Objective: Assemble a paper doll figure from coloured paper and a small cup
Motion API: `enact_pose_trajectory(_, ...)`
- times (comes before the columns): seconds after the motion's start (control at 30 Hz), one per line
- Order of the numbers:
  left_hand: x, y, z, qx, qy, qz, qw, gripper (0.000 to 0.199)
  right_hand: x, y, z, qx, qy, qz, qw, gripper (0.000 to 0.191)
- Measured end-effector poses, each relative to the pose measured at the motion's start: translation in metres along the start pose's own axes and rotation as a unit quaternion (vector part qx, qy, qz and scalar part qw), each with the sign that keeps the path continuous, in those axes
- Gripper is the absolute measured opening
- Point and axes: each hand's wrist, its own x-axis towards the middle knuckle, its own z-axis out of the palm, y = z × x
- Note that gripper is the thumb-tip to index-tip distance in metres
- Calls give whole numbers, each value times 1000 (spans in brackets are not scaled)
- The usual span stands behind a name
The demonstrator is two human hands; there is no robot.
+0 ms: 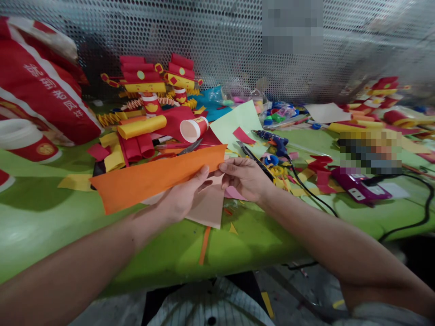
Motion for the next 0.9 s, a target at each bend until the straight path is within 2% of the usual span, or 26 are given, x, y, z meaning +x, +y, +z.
enact_pose_trajectory(0.5,-1,-4,-1,17,7,-18,1000,36,0,-1,3,28,-11,5,1000,27)
enact_pose_trajectory(0.7,-1,-6,-5,38,-32,30,998,37,0,0,2,23,-10,-3,1000,28)
enact_pose_trajectory(0.9,0,-5,-5,37,-52,26,998,38,1,1,-1,7,-5,3,1000,28)
